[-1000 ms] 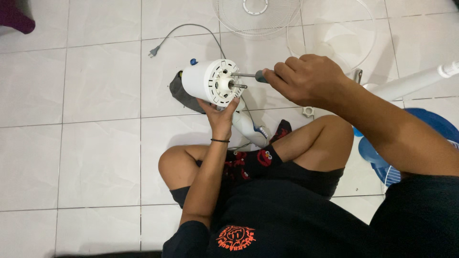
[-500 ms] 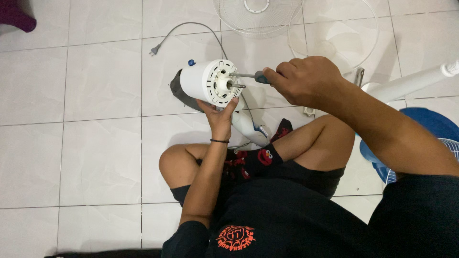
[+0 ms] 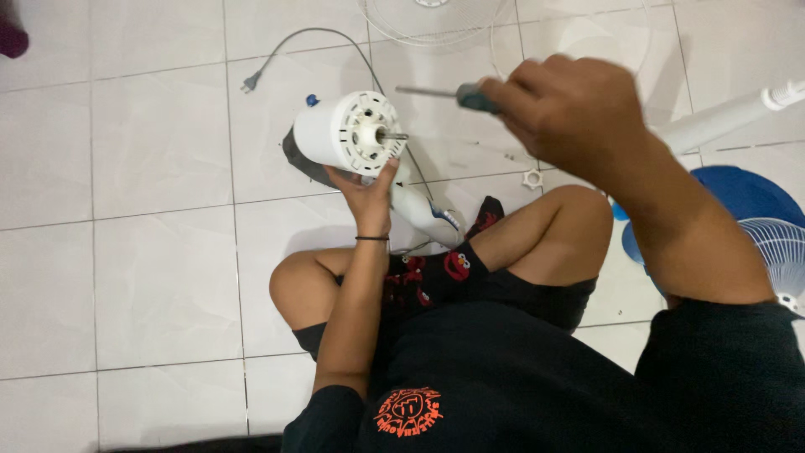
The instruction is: The person sits on the floor and reassembles a white fan motor. They attach the motor housing, align the internal components, and use a screwdriver to tighten the central shaft nut. The person handles the motor housing, fan blades, and a screwdriver throughout the process.
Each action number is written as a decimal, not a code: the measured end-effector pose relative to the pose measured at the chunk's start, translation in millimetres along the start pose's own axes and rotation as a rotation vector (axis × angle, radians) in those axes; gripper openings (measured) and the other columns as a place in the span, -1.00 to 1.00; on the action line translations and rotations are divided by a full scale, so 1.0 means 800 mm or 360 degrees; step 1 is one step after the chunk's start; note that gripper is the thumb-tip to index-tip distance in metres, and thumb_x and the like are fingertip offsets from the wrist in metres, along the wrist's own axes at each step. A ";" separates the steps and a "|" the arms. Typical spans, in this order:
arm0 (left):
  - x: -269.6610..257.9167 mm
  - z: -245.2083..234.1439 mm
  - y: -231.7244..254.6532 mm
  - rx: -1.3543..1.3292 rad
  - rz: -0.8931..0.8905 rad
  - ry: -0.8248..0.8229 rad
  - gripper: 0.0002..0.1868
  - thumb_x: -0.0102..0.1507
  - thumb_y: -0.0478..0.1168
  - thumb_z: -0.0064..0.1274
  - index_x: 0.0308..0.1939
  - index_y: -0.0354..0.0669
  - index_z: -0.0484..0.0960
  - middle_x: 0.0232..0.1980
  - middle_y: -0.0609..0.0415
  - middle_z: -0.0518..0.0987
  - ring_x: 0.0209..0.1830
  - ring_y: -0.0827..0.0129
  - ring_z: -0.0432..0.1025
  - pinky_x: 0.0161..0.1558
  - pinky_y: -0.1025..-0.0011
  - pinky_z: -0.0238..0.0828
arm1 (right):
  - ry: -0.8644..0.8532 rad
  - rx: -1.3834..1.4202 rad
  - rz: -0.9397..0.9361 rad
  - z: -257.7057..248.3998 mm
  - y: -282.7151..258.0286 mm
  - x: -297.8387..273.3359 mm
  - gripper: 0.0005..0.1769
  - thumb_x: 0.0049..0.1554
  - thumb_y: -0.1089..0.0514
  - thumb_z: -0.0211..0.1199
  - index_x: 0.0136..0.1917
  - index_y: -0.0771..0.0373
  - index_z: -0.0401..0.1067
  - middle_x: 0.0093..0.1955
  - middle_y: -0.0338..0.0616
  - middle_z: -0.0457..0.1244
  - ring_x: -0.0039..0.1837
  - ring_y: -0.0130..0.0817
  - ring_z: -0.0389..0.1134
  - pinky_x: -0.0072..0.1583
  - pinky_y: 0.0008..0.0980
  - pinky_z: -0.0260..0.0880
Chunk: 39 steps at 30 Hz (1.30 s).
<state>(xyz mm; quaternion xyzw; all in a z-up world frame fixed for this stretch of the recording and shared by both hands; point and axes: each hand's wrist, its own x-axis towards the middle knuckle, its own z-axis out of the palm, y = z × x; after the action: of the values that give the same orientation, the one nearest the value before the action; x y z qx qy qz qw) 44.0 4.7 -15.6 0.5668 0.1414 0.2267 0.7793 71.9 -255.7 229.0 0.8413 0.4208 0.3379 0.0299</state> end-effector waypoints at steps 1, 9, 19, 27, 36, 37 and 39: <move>0.002 -0.007 -0.004 -0.0037 -0.0011 0.0008 0.29 0.07 -0.41 0.39 0.62 -0.15 -0.30 0.53 -0.17 0.12 0.48 0.09 0.18 0.40 0.18 0.27 | 0.0019 0.0022 0.0121 -0.006 0.012 -0.023 -0.80 0.19 0.05 0.48 0.08 0.09 0.61 -0.27 -0.31 0.33 -0.31 -0.47 0.32 -0.34 -0.47 0.18; -0.002 -0.044 -0.012 -0.0218 -0.0105 0.0103 0.24 0.13 -0.44 0.34 0.62 -0.14 -0.30 0.58 -0.15 0.07 0.54 0.10 0.10 0.47 0.17 0.19 | -0.0806 0.0552 0.1534 0.178 0.026 -0.228 -0.60 -0.01 0.02 0.43 0.11 0.10 0.61 -0.09 -0.06 0.42 -0.07 -0.03 0.44 -0.02 -0.07 0.44; -0.004 -0.050 -0.005 -0.0183 -0.0115 0.0084 0.17 0.17 -0.46 0.28 0.60 -0.13 -0.29 0.56 -0.14 0.10 0.52 0.15 0.12 0.44 0.18 0.22 | -0.1024 0.0501 0.1807 0.267 -0.020 -0.339 -0.55 -0.08 -0.05 0.43 0.09 0.08 0.63 -0.06 0.01 0.43 0.00 0.02 0.45 0.06 -0.06 0.46; -0.003 -0.048 -0.004 -0.0041 -0.0027 0.0031 0.10 0.20 -0.45 0.30 0.61 -0.20 -0.18 0.56 -0.16 0.15 0.53 0.15 0.16 0.48 0.22 0.18 | -0.0911 0.0640 0.1865 0.247 -0.031 -0.309 -0.54 -0.04 -0.04 0.41 0.13 0.09 0.60 -0.05 0.02 0.43 0.00 0.03 0.45 0.08 -0.05 0.45; -0.003 -0.034 0.008 -0.0062 -0.0132 0.0044 0.18 0.16 -0.39 0.32 0.60 -0.18 -0.28 0.55 -0.17 0.13 0.51 0.15 0.15 0.46 0.19 0.16 | -0.1028 0.0630 0.1923 0.247 -0.027 -0.300 -0.54 -0.05 -0.06 0.41 0.11 0.13 0.60 -0.08 0.10 0.42 0.00 0.09 0.45 0.10 -0.02 0.44; -0.003 -0.032 0.009 -0.0037 -0.0117 0.0033 0.18 0.17 -0.39 0.32 0.60 -0.19 -0.28 0.55 -0.17 0.13 0.52 0.14 0.15 0.47 0.19 0.15 | -0.1038 0.0623 0.1935 0.248 -0.027 -0.300 -0.53 -0.06 -0.05 0.41 0.11 0.13 0.60 -0.08 0.10 0.42 0.00 0.09 0.45 0.10 -0.02 0.44; -0.005 -0.031 0.010 0.0017 -0.0083 0.0011 0.18 0.18 -0.39 0.33 0.62 -0.21 -0.28 0.56 -0.18 0.14 0.53 0.13 0.16 0.50 0.20 0.13 | -0.1056 0.0613 0.1944 0.249 -0.027 -0.299 -0.54 -0.05 -0.04 0.40 0.11 0.13 0.61 -0.08 0.12 0.42 -0.01 0.11 0.45 0.10 -0.01 0.44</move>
<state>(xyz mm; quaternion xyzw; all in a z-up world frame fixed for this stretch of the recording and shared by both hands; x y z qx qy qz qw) 27.4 25.2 -15.7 0.5662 0.1601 0.2075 0.7815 75.5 -369.7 -61.8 0.9751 -0.1040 -0.0592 -0.1869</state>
